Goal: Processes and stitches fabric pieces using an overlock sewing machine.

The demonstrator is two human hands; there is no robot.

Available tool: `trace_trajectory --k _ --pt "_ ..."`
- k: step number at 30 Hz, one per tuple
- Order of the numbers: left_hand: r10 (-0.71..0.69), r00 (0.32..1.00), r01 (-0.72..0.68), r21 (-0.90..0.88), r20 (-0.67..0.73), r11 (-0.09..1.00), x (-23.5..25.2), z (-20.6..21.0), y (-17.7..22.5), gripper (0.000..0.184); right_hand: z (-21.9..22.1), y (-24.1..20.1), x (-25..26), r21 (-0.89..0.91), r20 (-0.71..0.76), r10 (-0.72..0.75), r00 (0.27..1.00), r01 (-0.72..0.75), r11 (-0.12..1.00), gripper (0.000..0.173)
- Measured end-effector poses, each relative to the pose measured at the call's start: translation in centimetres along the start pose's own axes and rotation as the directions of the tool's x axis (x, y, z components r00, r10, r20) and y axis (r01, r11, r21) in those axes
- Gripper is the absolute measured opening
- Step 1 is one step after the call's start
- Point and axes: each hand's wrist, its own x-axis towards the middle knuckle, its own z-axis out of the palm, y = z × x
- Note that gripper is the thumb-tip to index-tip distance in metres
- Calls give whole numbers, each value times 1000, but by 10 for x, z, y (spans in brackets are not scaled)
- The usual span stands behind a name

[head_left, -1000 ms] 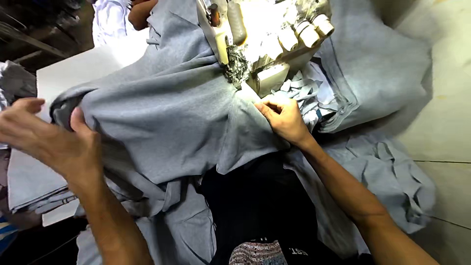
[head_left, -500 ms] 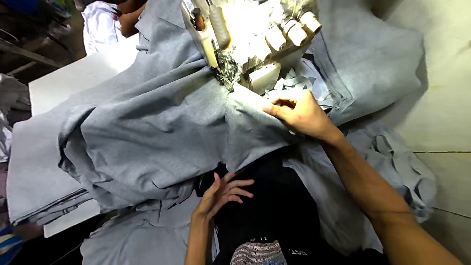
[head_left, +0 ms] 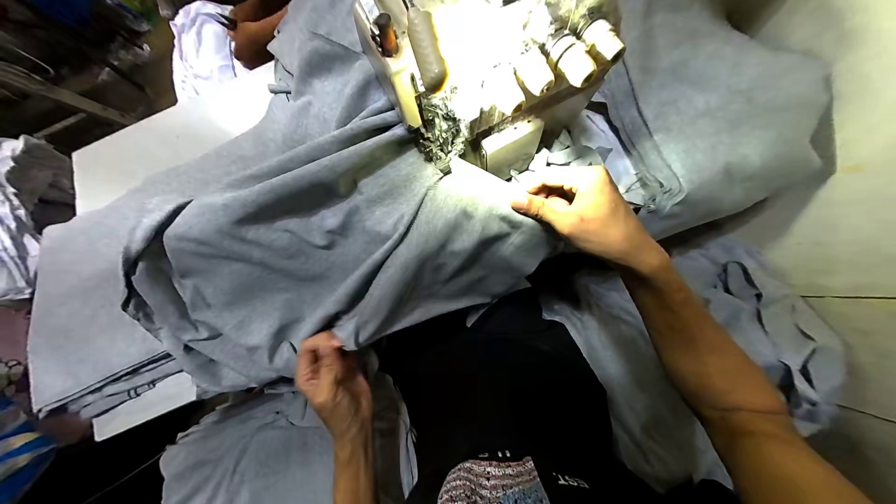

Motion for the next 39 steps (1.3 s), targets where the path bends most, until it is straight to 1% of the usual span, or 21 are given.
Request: trace_trajectory --k 1,2,3,5,6,8,9,11,13,15,16,18,20,21,22,24,25,27,29,32,39 --pt "64 998 -66 54 29 996 11 -6 10 12 2 -1 -1 8 1 2 1000 -2 1000 12" --pt "83 995 -88 99 60 991 21 -8 19 11 3 -1 -2 14 4 8 1000 -8 1000 12" --pt "43 995 -56 141 94 988 28 -8 27 11 6 0 -3 22 5 22 1000 -22 1000 13" --pt "-146 975 111 200 168 973 29 0 35 10 8 2 -3 30 -3 45 999 -45 999 14" --pt "-247 945 205 203 213 958 25 7 34 14 8 3 -3 28 -15 51 999 -50 998 15" --pt "-371 893 356 103 254 929 10 23 22 35 5 5 -3 3 -48 41 998 -41 999 14" --pt "-394 888 400 24 239 916 1 32 14 43 3 6 -3 -16 -59 34 998 -35 999 15" --pt "-391 898 411 -68 202 909 -11 46 1 54 -1 6 -4 -40 -62 24 998 -26 999 15" --pt "-345 927 362 -110 145 926 -13 57 -5 47 -2 7 -4 -53 -45 21 999 -23 998 15" --pt "-243 969 246 -75 47 966 -9 62 -6 26 0 8 -4 -55 -18 35 999 -36 998 17" --pt "-161 987 161 -14 -10 987 -4 60 -3 18 3 8 -6 -50 -16 48 999 -49 998 18" --pt "55 996 -40 200 -68 979 17 45 11 15 11 6 -13 -25 -36 78 996 -79 997 18" --pt "257 966 -232 380 -17 896 52 22 34 13 31 0 -26 72 -74 92 993 -86 994 15" --pt "321 947 -305 424 36 853 73 13 45 12 46 -4 -33 146 -105 103 989 -87 985 16" --pt "347 931 -359 451 112 817 95 7 56 13 61 -6 -39 218 -134 119 984 -88 972 17" --pt "308 915 -400 496 259 771 138 9 71 16 87 -10 -45 333 -181 165 970 -98 938 17" --pt "273 912 -400 517 306 756 159 14 73 17 97 -12 -46 366 -195 186 963 -104 925 17" --pt "250 893 -426 524 373 738 190 26 66 17 111 -15 -48 376 -211 231 950 -139 916 17" --pt "222 873 -448 534 434 717 207 32 51 18 121 -16 -53 345 -230 263 937 -174 922 17" --pt "196 837 -478 508 512 716 205 25 37 21 127 -12 -64 302 -244 291 925 -213 929 17" --pt "237 839 -487 481 489 729 195 9 25 26 127 -4 -73 232 -268 291 918 -232 945 22"
